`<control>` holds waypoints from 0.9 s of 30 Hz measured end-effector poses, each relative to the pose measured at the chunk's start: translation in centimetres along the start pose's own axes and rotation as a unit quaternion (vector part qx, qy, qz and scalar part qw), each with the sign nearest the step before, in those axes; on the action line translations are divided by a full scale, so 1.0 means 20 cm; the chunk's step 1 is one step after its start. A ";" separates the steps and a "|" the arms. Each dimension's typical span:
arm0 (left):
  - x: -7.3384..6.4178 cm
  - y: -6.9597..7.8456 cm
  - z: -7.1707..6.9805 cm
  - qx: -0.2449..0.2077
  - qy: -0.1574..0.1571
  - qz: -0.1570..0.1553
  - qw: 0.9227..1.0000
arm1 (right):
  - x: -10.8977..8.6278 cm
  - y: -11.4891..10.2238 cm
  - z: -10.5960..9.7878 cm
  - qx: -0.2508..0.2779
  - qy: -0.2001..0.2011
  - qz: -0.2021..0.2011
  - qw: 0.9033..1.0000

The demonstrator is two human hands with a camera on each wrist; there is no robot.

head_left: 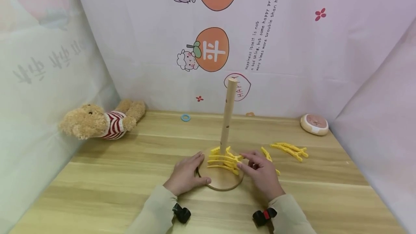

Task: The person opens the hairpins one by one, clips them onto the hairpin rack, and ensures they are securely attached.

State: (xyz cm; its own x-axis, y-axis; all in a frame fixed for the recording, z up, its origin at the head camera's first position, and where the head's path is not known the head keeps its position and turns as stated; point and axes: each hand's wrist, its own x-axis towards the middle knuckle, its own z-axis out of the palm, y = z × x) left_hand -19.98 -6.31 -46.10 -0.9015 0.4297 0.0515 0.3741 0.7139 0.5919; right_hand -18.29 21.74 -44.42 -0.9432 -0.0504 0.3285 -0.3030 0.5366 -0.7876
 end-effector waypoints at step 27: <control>0.00 -0.01 0.01 -0.016 0.002 -0.016 1.000 | -0.01 -0.01 0.03 -0.004 0.002 0.020 1.000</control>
State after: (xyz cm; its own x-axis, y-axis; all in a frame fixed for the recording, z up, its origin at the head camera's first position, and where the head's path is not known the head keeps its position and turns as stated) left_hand -20.02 -6.36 -46.46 -0.9141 0.4040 0.0347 0.3370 0.7093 0.6191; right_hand -18.20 21.04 -44.64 -0.9538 -0.0263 0.2994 -0.2646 0.5454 -0.7953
